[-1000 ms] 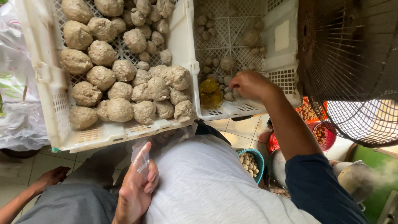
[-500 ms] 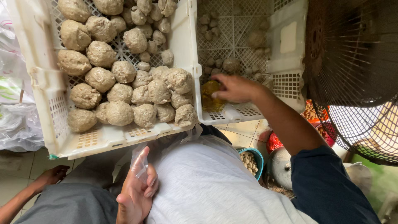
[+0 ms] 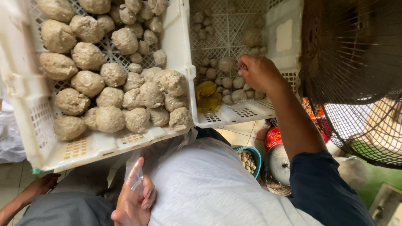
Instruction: The person picks round meatballs from white plastic crates and places them into a clear plastic bag. They also handle a blue colander filled with meatballs, pouring them into a crate, and later add a small yellow packet into the bag before tying it.
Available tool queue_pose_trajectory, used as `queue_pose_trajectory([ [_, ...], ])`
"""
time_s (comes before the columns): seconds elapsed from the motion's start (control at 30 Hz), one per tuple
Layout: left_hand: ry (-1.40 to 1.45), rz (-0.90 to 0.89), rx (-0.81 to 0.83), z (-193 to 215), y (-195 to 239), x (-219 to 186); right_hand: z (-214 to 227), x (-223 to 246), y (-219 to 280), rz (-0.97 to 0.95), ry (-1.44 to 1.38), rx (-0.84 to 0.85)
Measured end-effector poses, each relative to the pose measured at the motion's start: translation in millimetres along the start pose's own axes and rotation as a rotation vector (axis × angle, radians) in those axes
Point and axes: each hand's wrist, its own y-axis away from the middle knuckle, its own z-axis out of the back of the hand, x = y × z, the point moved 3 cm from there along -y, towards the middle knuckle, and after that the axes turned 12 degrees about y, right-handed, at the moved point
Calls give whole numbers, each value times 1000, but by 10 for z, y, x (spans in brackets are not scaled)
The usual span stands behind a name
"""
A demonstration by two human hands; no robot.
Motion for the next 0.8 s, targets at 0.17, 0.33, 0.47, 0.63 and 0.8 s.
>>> queue_pose_trajectory([
  [0.17,63,80,-1,165,-82,104,3,-266,360,-25,23,-51],
  [0.33,17,61,13,90,-142,103,-196,-55,291,272,22,107],
  [0.47,-50,48,19,-36,-147,76,-387,154,171,226,179,339],
  [0.63,-61,41,43,-127,-137,42,-296,70,116,-19,410,403],
  [0.8,-21,55,58,-119,-93,28,-237,187,60,231,198,124],
])
